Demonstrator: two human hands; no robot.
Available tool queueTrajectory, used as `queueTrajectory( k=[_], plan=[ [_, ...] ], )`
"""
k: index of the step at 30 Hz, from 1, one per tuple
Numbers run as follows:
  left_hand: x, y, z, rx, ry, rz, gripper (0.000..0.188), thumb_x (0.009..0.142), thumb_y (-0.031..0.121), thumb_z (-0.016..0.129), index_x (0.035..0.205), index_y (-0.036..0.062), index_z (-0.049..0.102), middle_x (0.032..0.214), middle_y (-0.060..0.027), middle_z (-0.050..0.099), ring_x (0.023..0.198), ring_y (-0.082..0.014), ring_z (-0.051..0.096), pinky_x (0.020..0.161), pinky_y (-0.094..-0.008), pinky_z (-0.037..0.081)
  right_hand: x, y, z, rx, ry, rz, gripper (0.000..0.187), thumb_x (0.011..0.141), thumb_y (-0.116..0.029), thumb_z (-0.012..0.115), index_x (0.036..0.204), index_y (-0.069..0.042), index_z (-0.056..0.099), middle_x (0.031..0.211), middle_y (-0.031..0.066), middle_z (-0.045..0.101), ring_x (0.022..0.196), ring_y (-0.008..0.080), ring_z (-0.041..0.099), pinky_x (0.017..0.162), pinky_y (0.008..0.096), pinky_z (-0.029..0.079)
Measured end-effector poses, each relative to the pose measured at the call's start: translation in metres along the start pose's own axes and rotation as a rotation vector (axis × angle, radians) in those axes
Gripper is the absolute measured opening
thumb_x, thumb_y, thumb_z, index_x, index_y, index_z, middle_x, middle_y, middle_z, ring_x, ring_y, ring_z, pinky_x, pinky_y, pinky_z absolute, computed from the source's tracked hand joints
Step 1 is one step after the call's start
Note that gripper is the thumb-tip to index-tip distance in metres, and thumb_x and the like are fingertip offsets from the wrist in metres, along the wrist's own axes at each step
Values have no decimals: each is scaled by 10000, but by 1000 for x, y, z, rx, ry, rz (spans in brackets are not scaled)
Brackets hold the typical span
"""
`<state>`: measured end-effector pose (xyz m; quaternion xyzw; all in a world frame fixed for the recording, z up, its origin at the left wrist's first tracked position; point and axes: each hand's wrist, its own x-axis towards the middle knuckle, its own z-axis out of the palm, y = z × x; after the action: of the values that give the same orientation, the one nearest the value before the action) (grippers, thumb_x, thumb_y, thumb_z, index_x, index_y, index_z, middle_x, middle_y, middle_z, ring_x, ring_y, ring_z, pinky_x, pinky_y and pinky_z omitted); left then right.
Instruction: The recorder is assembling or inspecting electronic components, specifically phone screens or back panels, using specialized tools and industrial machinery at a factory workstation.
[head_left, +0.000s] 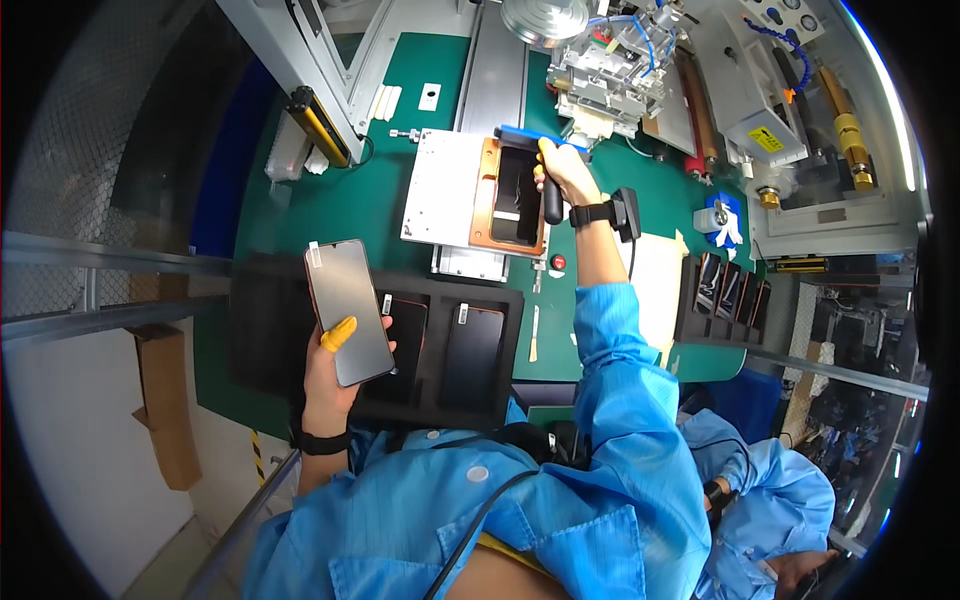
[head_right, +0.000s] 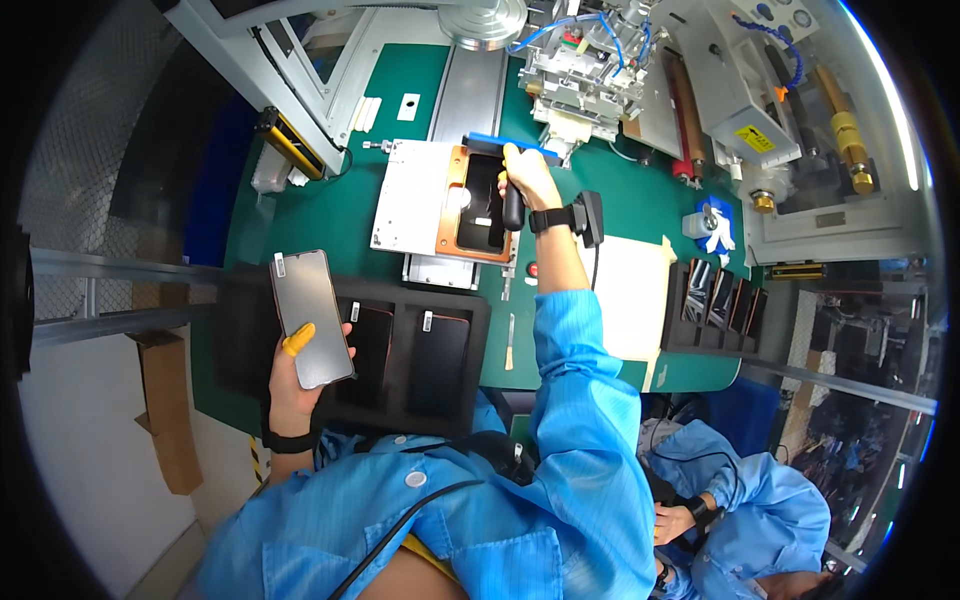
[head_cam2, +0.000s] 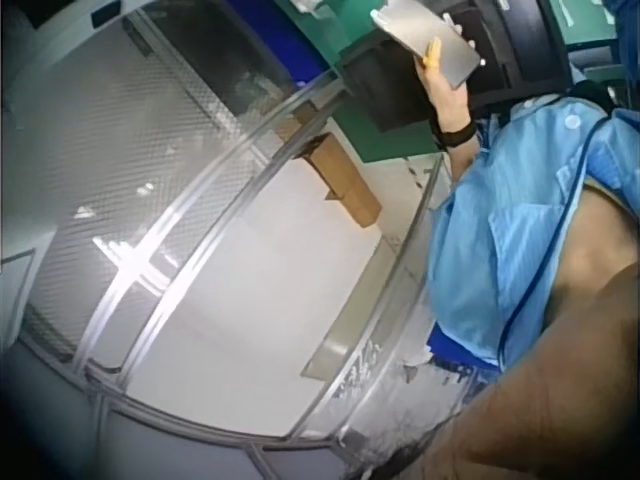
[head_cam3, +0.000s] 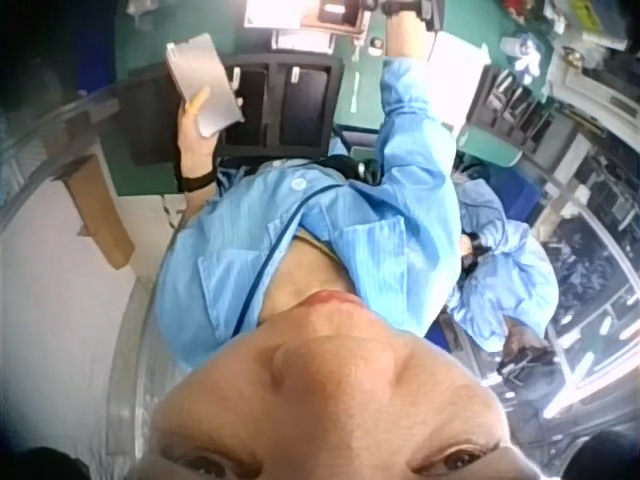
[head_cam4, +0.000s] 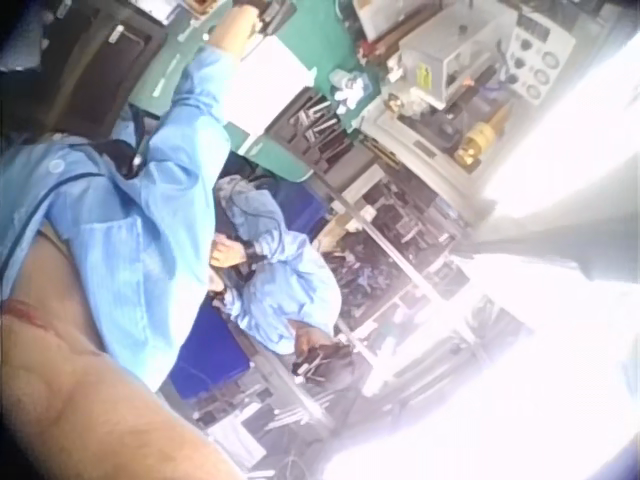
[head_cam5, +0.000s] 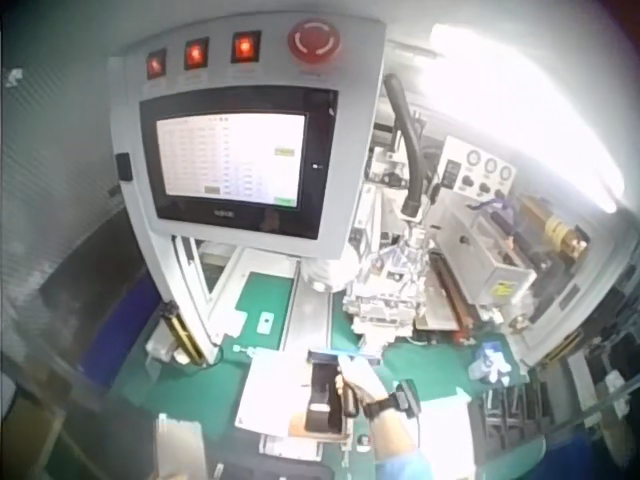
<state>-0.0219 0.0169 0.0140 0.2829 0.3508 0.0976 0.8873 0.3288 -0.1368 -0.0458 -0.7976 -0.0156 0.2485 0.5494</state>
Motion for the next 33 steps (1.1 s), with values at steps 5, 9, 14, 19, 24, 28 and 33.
queueTrajectory(
  k=[5,9,14,19,24,28,33],
  plan=[
    [-8,0,-8,2,25,18,392,821,130,527,1176,18,406,1059,-153,518,968,-331,554,719,-464,512,-74,82,14,-584,271,-602,341,880,-276,429,868,51,524,626,131,561,490,177,557,491,294,453],
    [0,-1,-3,13,4,12,369,804,142,545,1135,7,455,1031,-142,550,965,-324,558,714,-465,509,-115,23,1,-404,3,-179,417,874,-330,434,968,71,500,819,249,584,770,326,598,712,384,454],
    [-4,-4,11,-30,-47,2,384,838,156,512,1185,28,408,1081,-152,512,958,-327,561,712,-466,513,-7,-2,-5,-31,8,-35,408,865,-297,416,613,20,468,491,102,525,383,152,516,382,276,442],
    [-18,-9,2,13,-61,42,415,835,137,524,1203,50,352,1113,-164,501,932,-325,572,697,-442,524,-91,34,3,-278,-94,-82,388,868,-317,410,778,50,497,491,136,524,429,231,547,454,346,443],
    [-11,3,-24,253,26,176,394,809,-37,499,1155,57,337,1058,-115,512,882,-224,576,750,-330,502,-182,39,-24,-144,-164,209,245,864,-201,463,829,42,473,524,93,508,402,153,509,359,277,392],
    [0,21,-76,745,223,357,368,796,-54,492,1137,25,377,1053,-95,509,932,-137,503,810,-246,404,-181,28,-36,-157,-44,94,127,845,-97,413,842,27,439,517,79,488,386,150,485,360,279,394],
    [7,5,-99,1348,320,310,514,798,77,536,1256,33,306,1189,-176,397,1105,-303,348,956,-395,253,-171,25,-24,2,-53,59,252,896,-247,441,817,-7,441,557,54,491,392,120,473,363,245,390]
  ],
)
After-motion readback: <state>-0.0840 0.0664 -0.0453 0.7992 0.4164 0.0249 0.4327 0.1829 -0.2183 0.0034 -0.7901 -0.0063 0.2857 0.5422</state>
